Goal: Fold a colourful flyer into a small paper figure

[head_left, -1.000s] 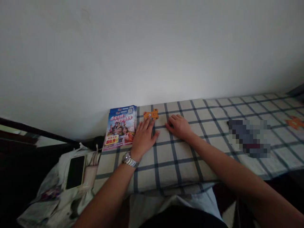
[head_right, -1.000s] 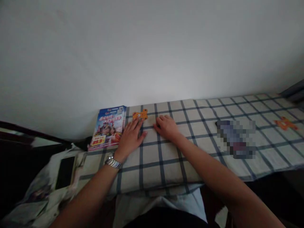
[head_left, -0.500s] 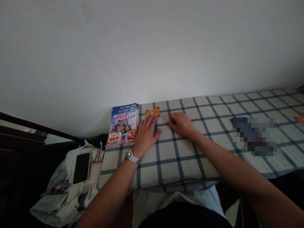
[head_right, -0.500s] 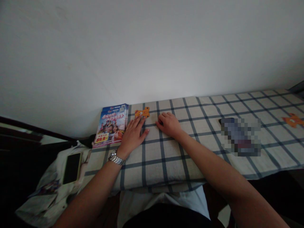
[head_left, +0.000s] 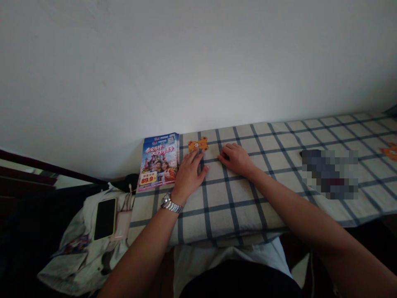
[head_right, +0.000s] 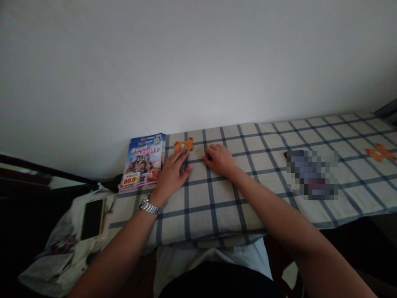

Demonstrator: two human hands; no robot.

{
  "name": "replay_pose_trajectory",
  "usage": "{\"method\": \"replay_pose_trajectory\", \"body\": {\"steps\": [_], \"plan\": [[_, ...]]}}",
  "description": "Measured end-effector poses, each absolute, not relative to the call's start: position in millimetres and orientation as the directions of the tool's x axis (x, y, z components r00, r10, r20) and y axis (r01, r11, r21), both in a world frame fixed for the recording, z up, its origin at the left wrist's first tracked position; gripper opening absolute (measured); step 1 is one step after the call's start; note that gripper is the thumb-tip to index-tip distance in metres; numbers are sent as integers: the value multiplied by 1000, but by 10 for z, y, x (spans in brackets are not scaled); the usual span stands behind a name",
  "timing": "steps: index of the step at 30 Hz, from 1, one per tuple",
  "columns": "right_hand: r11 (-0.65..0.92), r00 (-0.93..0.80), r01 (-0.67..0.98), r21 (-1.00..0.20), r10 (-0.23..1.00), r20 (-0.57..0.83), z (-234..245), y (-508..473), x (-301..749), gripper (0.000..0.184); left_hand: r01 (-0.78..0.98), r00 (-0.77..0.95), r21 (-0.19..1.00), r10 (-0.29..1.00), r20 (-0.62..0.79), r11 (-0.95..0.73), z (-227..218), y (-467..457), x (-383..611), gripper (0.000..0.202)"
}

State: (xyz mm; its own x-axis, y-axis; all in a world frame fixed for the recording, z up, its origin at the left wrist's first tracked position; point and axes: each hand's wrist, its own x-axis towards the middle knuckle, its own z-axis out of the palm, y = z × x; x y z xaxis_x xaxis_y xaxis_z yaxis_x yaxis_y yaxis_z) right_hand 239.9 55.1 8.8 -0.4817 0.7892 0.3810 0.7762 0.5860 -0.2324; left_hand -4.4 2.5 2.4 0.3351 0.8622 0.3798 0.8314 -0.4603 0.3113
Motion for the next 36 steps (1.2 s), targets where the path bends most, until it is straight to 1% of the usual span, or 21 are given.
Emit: {"method": "replay_pose_trajectory", "body": {"steps": [4, 8, 11, 14, 17, 21, 29, 36], "plan": [[582, -477, 771, -259, 797, 370, 86, 567, 2406, 20, 788, 299, 400, 858, 417, -469, 23, 23, -55, 38], [578, -473, 773, -263, 800, 369, 73, 579, 2394, 21, 740, 279, 458, 844, 459, -493, 63, 11, -48, 29], [581, -475, 770, -264, 798, 371, 64, 580, 2383, 21, 701, 286, 497, 840, 460, -511, 162, -23, -41, 24], [587, -477, 762, -274, 795, 374, 59, 573, 2379, 21, 675, 312, 527, 847, 430, -516, 313, -89, -72, 25], [585, -474, 756, -293, 799, 371, 58, 565, 2383, 21, 693, 319, 518, 858, 403, -502, 456, -181, -184, 28], [573, -465, 758, -311, 810, 358, 55, 567, 2388, 20, 751, 257, 490, 879, 400, -443, 534, -323, -459, 30], [563, -456, 760, -325, 818, 351, 55, 575, 2373, 18, 866, 170, 370, 894, 414, -336, 332, -526, -1054, 33], [572, -460, 750, -334, 812, 358, 38, 581, 2371, 20, 893, 223, 298, 906, 360, -338, 288, -580, -1354, 44]]}}
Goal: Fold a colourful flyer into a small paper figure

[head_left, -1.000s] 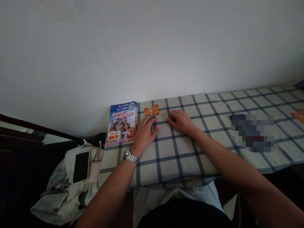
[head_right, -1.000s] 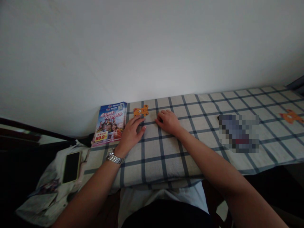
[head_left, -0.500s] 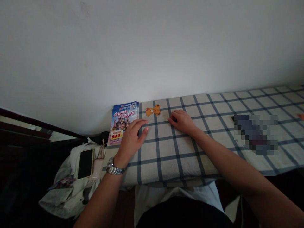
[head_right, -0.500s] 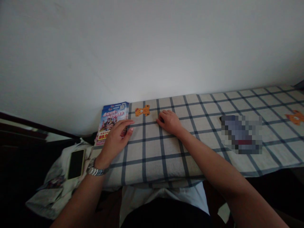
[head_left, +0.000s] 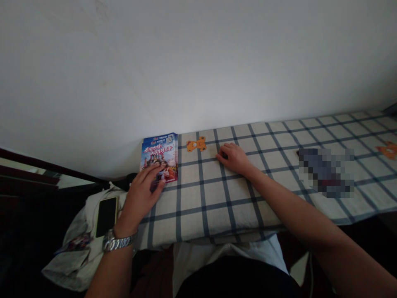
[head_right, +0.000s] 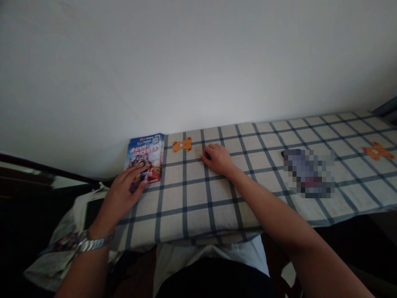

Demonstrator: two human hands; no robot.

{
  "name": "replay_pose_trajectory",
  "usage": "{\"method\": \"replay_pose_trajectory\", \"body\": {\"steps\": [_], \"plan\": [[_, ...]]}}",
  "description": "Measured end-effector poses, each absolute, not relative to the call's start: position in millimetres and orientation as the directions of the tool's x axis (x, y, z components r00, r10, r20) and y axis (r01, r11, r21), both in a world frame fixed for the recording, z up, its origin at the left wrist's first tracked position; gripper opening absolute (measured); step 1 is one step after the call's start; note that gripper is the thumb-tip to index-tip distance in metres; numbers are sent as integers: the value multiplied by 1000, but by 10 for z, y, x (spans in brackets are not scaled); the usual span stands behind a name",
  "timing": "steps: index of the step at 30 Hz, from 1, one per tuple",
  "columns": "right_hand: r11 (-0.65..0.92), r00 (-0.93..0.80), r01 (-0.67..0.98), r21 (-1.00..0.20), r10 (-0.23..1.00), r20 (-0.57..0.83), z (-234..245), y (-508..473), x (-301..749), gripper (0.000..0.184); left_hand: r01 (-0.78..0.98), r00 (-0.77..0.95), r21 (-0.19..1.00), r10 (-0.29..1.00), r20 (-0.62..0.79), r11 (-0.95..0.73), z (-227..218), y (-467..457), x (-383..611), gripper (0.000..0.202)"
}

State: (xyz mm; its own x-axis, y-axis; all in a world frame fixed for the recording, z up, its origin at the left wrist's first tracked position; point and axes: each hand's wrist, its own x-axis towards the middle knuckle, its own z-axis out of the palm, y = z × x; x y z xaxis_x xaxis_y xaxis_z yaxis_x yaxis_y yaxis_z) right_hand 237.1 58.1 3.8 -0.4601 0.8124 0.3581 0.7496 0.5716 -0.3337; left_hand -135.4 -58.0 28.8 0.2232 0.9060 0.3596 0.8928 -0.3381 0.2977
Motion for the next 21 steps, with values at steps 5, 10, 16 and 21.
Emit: {"method": "replay_pose_trajectory", "body": {"steps": [5, 10, 16, 21], "plan": [[577, -460, 745, -334, 808, 368, 27, 591, 2375, 19, 890, 317, 224, 891, 326, -398, 205, -565, -1452, 50], [573, -461, 746, -340, 812, 357, 18, 604, 2377, 20, 898, 322, 205, 900, 293, -389, 125, -554, -1510, 51], [570, -461, 748, -340, 814, 353, 39, 594, 2379, 20, 897, 314, 221, 902, 296, -384, 162, -550, -1538, 46], [569, -457, 748, -341, 815, 357, 24, 606, 2388, 20, 877, 292, 300, 913, 285, -374, 218, -567, -1499, 43]]}}
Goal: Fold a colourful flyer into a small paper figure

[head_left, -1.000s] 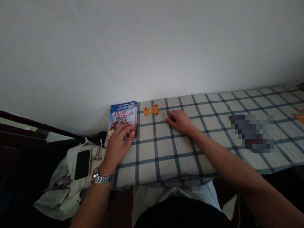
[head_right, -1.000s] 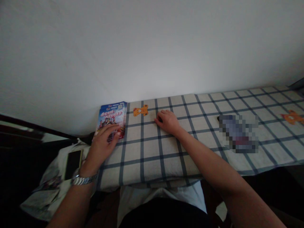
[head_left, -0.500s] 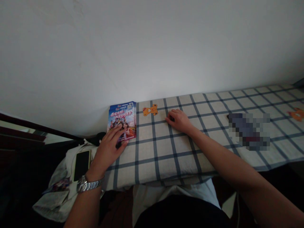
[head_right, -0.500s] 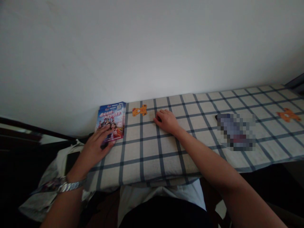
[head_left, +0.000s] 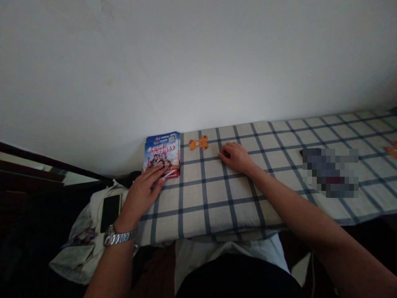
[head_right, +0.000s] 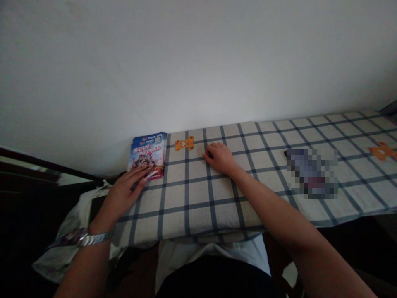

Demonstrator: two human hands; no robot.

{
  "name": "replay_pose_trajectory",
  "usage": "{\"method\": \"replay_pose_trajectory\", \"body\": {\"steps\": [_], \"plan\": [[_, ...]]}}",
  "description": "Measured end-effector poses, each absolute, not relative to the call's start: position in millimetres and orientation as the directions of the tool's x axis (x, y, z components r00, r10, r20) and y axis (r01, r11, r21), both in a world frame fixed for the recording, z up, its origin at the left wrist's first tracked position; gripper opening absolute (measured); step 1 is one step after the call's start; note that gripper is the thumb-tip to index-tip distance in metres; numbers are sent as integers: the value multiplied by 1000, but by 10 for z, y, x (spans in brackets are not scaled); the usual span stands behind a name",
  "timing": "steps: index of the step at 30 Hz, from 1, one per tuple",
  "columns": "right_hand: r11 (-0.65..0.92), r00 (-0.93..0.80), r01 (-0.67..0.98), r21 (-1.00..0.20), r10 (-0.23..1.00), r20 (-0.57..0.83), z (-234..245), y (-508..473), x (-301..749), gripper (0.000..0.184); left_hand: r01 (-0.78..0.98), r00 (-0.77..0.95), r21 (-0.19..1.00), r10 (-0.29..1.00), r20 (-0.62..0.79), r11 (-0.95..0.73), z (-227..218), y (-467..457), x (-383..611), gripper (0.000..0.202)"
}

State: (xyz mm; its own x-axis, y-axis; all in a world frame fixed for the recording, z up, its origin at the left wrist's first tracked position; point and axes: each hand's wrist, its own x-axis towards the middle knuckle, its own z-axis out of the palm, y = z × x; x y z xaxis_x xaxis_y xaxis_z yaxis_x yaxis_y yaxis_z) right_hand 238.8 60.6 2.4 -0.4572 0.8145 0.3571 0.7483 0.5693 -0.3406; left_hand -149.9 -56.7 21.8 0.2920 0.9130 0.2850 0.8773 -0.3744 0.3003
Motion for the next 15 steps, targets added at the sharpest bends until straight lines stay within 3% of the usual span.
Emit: {"method": "replay_pose_trajectory", "body": {"steps": [6, 11, 15], "plan": [[571, -459, 742, -351, 814, 356, 18, 617, 2391, 20, 914, 101, 349, 949, 297, -207, 249, -595, -1428, 33], [565, -447, 732, -381, 820, 357, 18, 617, 2390, 21, 913, 82, 336, 913, 400, -230, 298, -612, -1280, 30], [546, -405, 699, -461, 834, 375, 8, 635, 2413, 22, 896, 213, 270, 874, 437, -353, 346, -643, -997, 22]]}}
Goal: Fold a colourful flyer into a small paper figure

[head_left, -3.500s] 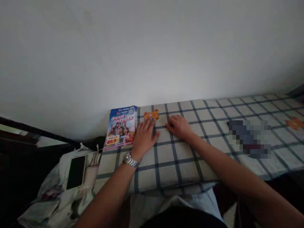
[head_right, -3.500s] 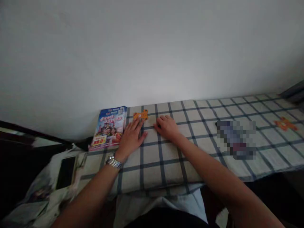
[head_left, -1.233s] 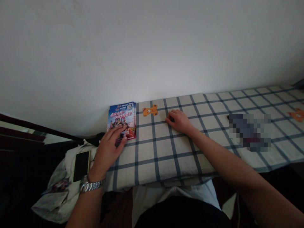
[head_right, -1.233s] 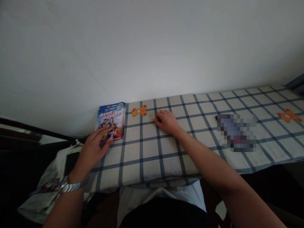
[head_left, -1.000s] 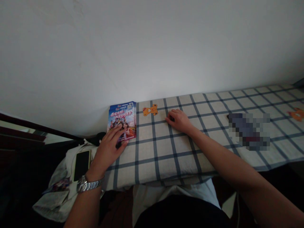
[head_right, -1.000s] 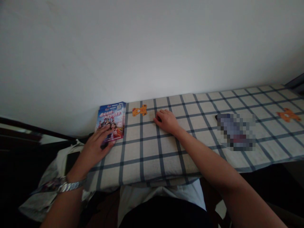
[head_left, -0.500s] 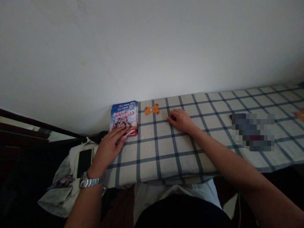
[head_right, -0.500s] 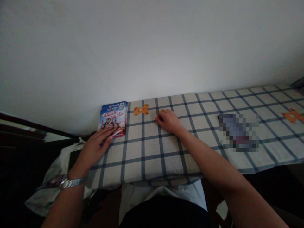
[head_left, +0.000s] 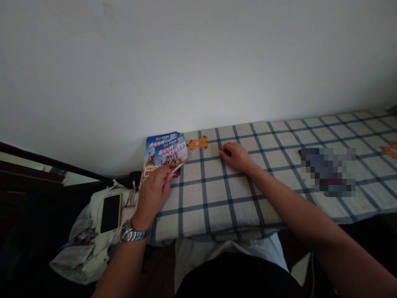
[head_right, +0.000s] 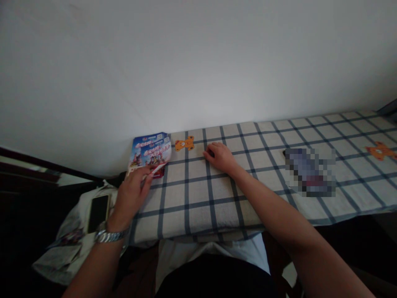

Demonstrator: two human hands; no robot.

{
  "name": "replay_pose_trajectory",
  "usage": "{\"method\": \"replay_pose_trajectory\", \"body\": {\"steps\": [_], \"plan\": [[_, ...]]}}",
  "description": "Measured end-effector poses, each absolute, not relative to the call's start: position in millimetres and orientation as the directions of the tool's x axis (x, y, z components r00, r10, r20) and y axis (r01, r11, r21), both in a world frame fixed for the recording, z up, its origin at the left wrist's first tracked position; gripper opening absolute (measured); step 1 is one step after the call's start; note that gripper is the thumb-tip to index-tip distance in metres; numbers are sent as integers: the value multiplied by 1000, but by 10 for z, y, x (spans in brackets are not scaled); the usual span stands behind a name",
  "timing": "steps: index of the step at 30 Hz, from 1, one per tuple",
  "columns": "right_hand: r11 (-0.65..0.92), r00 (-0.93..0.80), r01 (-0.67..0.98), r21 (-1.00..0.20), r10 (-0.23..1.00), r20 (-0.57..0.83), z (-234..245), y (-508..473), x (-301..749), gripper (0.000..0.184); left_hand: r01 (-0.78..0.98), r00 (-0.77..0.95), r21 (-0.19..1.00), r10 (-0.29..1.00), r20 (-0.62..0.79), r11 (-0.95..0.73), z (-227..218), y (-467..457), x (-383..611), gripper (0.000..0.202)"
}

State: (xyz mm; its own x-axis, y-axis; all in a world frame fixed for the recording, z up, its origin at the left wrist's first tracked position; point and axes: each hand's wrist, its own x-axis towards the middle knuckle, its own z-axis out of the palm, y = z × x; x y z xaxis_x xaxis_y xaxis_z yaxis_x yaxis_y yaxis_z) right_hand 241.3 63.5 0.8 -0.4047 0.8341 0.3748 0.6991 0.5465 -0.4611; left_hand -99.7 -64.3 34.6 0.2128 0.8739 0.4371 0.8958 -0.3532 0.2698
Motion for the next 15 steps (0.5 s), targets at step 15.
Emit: {"method": "replay_pose_trajectory", "body": {"steps": [15], "plan": [[437, -131, 615, -657, 878, 461, 9, 688, 2500, 30, 719, 600, 242, 758, 255, -651, 130, -662, -104, 17]]}}
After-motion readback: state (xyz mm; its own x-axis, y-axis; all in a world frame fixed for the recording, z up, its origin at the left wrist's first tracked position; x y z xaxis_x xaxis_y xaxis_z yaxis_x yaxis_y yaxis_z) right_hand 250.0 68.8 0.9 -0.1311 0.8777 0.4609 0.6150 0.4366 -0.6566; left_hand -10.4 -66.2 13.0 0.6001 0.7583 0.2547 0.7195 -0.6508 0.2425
